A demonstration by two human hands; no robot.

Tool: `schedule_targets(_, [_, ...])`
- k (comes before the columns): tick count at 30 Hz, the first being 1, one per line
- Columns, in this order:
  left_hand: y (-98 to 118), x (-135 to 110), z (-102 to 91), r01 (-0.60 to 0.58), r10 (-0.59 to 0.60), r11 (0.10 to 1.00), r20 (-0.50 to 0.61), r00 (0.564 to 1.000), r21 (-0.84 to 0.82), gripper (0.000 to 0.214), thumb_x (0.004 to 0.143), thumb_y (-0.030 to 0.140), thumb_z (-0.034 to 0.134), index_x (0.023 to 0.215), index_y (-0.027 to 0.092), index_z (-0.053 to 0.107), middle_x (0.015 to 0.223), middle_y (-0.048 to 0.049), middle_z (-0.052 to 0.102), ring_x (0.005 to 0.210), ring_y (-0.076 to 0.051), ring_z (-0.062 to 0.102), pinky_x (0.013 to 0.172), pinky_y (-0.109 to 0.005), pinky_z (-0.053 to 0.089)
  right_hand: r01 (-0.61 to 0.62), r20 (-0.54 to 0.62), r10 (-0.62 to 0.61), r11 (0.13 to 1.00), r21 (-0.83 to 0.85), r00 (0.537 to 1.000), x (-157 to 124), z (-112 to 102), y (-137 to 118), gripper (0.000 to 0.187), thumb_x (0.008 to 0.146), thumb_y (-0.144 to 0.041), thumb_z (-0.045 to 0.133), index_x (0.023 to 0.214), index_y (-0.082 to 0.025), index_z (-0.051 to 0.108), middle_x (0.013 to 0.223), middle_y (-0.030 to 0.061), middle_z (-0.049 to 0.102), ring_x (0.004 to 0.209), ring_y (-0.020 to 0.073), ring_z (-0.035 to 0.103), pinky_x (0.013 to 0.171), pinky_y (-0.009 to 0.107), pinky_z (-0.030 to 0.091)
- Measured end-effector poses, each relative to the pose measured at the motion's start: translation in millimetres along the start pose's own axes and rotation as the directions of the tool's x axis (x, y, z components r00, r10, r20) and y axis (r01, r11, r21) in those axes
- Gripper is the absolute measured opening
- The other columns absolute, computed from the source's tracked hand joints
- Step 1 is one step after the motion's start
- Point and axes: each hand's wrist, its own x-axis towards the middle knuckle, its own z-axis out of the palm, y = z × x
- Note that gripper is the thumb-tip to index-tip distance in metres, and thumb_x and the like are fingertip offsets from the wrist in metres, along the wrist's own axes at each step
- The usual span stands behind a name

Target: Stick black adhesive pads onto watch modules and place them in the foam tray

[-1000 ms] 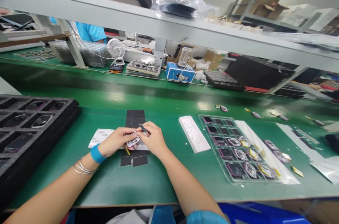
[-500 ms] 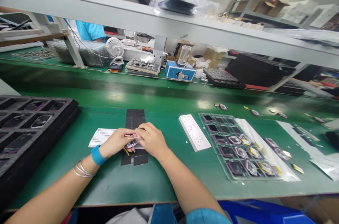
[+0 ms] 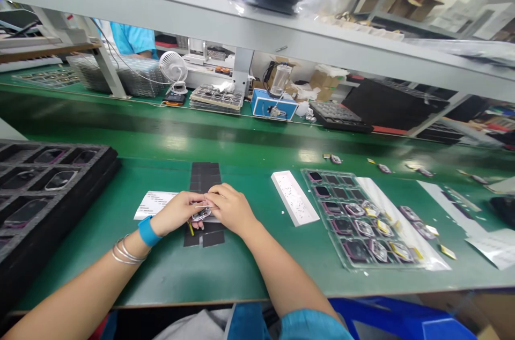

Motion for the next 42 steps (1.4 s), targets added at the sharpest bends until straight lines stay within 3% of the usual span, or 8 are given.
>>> schedule_targets(11, [4,-2,2.7,0.011,-0.011,1.0,-0.037,0.999,0.0,0.016,0.074,0.021,0.058,0.081,0.012,0.069,0.051,-0.0006,0.062,0.046,-0.017,0.062,0.047,-0.026,0.051,-0.018,0.081,0.022,0.999,-0.049,0.996,1,-1,-4,0.02,0.089,-0.015,0.043,0.096,-0.019,0.061,0.095,0.0081,0.063,0.088,0.0179,0.056,0.069,0.026,0.048])
schedule_targets(18, [4,-1,-0.3,0.076,-0.077,0.983,-0.002,0.997,-0.165,0.047,0.071,0.031,0.068,0.11,0.007,0.064,0.056,-0.0002,0.06,0.045,-0.013,0.06,0.047,-0.024,0.049,-0.269,-0.032,0.275,0.955,0.121,0.961,7,-19,17,0.02,0.089,-0.017,0.04,0.095,-0.019,0.058,0.096,0.0087,0.062,0.09,0.0182,0.059,0.079,0.03,0.048])
schedule_targets(21, [4,-2,-2.7,0.097,-0.1,0.961,0.0,0.995,-0.258,0.055,0.069,0.029,0.071,0.12,0.011,0.059,0.069,-0.0019,0.063,0.053,-0.011,0.061,0.054,-0.024,0.052,-0.534,-0.086,0.532,0.845,0.003,0.842,-7,-59,52,0.021,0.087,-0.018,0.041,0.097,-0.019,0.06,0.087,0.007,0.066,0.078,0.0187,0.062,0.073,0.031,0.048])
schedule_targets(24, [4,-3,-3.9,0.101,-0.099,0.932,0.021,0.995,-0.349,0.057,0.067,0.026,0.074,0.121,0.016,0.059,0.084,-0.0042,0.065,0.064,-0.011,0.063,0.066,-0.028,0.054,-0.773,-0.157,0.759,0.603,-0.196,0.632,-32,-100,90,0.024,0.081,-0.013,0.045,0.094,-0.016,0.065,0.085,0.0088,0.069,0.076,0.0198,0.063,0.071,0.029,0.046])
schedule_targets(28, [3,-3,-2.8,0.075,-0.075,0.922,0.016,0.997,-0.38,0.056,0.065,0.024,0.076,0.117,0.015,0.057,0.089,-0.0067,0.066,0.064,-0.013,0.064,0.064,-0.029,0.055,-0.863,-0.181,0.873,0.379,-0.334,0.453,-52,-122,114,0.022,0.075,-0.01,0.051,0.083,-0.012,0.071,0.084,0.015,0.069,0.078,0.0241,0.064,0.07,0.03,0.045])
schedule_targets(31, [3,-1,-1.4,0.057,-0.063,0.926,-0.002,0.998,-0.374,0.044,0.064,0.024,0.076,0.103,0.012,0.059,0.088,-0.0077,0.066,0.063,-0.013,0.064,0.058,-0.025,0.053,-0.834,-0.237,0.809,0.47,-0.287,0.538,-40,-107,102,0.023,0.08,-0.016,0.05,0.089,-0.012,0.071,0.089,0.0155,0.069,0.082,0.0243,0.063,0.074,0.032,0.045])
schedule_targets(36, [4,1,-1.1,0.093,-0.107,0.939,-0.027,0.994,-0.331,0.046,0.062,0.022,0.077,0.104,0.013,0.061,0.08,-0.006,0.068,0.061,-0.015,0.066,0.06,-0.026,0.054,-0.3,-0.145,0.307,0.951,0.07,0.941,-3,-48,42,0.019,0.084,-0.022,0.053,0.092,-0.023,0.07,0.09,0.006,0.069,0.084,0.0185,0.062,0.076,0.032,0.05])
schedule_targets(42, [4,-1,-3.1,0.088,-0.085,0.963,0.024,0.996,-0.255,0.038,0.065,0.026,0.073,0.097,0.011,0.061,0.063,-0.0029,0.066,0.054,-0.013,0.063,0.056,-0.023,0.05,0.064,-0.003,-0.064,0.997,0.039,0.998,2,-12,7,0.032,0.089,-0.013,0.042,0.106,-0.026,0.066,0.102,0.0054,0.067,0.094,0.0172,0.058,0.077,0.031,0.052])
